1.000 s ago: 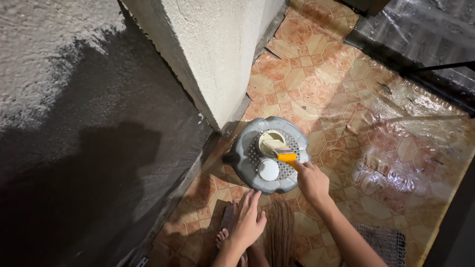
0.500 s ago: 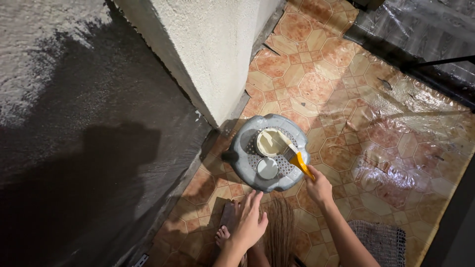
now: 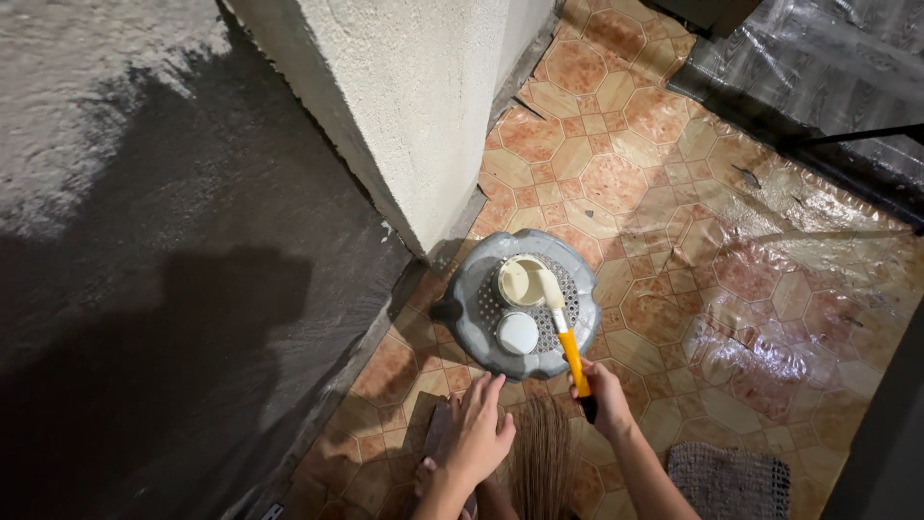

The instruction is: The person paints a textured wall white using a yellow-handled brush. They repeatedly dip the brush into a small container on a stool and apply paint in vertical strokes along a corner edge, gradually covering the dark surface.

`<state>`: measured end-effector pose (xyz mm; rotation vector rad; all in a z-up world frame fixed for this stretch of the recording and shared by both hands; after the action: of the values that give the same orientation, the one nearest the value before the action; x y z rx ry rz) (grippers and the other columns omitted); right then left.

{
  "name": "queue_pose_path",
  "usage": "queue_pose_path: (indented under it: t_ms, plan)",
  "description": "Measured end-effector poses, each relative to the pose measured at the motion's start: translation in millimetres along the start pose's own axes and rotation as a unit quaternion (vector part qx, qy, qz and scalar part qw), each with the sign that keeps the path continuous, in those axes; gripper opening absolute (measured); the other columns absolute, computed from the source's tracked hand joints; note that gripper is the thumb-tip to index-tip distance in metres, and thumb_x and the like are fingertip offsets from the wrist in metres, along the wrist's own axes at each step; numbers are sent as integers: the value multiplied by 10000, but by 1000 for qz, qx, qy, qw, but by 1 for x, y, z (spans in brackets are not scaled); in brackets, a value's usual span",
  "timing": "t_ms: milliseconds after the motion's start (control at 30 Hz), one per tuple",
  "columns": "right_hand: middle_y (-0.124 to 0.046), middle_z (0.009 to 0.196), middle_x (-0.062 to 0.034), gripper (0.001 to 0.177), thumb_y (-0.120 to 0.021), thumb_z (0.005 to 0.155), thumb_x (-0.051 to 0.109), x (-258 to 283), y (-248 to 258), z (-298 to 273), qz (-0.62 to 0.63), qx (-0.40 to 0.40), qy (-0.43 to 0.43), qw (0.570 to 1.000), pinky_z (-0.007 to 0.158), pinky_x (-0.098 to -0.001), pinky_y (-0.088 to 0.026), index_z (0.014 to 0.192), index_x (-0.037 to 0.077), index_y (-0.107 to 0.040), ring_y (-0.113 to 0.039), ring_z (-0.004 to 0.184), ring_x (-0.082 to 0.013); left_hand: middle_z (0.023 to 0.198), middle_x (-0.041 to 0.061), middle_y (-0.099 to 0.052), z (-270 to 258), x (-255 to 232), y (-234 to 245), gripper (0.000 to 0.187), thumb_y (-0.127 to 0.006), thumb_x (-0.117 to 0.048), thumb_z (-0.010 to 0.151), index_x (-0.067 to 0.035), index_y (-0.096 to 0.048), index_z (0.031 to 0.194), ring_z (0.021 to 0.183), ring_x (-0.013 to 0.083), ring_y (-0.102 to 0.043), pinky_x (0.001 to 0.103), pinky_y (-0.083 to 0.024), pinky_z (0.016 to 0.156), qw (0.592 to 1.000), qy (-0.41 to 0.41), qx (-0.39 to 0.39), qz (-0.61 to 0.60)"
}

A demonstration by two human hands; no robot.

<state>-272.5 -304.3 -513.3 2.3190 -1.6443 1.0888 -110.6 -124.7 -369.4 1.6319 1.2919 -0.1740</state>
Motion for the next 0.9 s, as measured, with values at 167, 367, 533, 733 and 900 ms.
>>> queue_pose_path:
  t_ms: [167, 367, 533, 733, 900]
  plan:
    - [-575, 765, -52, 561, -445, 858, 288, 25, -44, -33, 75, 120, -6, 990, 663, -355, -478, 1310, -22, -563, -518, 584, -165, 1580, 167, -345, -9, -5, 22, 644, -613, -205, 938, -79, -344, 1510, 1484, 352, -329, 637, -90, 1208, 998, -14, -42, -34]
    - [-543, 731, -58, 533, -482, 872, 317, 59, -100, -74, 141, 238, 1, 961, 646, -370, -453, 1255, -45, -566, -469, 520, -160, 1557, 230, -388, -15, -2, 43, 634, -624, -130, 910, -40, -379, 1488, 1462, 398, -363, 522, -318, 1198, 971, -96, -173, -137]
    - [-549, 728, -76, 527, -485, 875, 316, 93, -176, -124, 114, 321, 10, 940, 620, -361, -435, 1225, -70, -565, -451, 491, -160, 1560, 208, -394, -50, -24, 106, 720, -683, -103, 873, -64, -347, 1509, 1450, 388, -364, 548, -211, 1148, 960, -67, -246, -115]
    - [-566, 723, -70, 575, -470, 851, 315, 128, -298, -180, -9, 402, 45, 915, 572, -299, -413, 1244, -87, -590, -476, 512, -146, 1601, 251, -343, -141, -51, 243, 701, -540, -5, 893, 9, -293, 1549, 1509, 398, -329, 459, -285, 1221, 845, -155, -485, -162]
    - [-585, 766, -87, 496, -468, 947, 309, 166, -404, -237, -90, 463, 155, 868, 620, -320, -456, 1202, -101, -584, -528, 592, -162, 1668, 274, -230, -221, -65, 341, 631, -455, -26, 985, 38, -233, 1573, 1557, 407, -242, 479, -200, 1249, 748, -208, -591, -220]
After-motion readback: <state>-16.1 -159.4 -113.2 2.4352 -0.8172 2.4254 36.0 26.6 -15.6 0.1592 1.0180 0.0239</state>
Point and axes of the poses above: each hand's wrist, its own z-axis towards the middle knuckle, its own y-axis out of the back of the hand, x = y × z, the point moved 10 cm from there along z, towards the middle knuckle
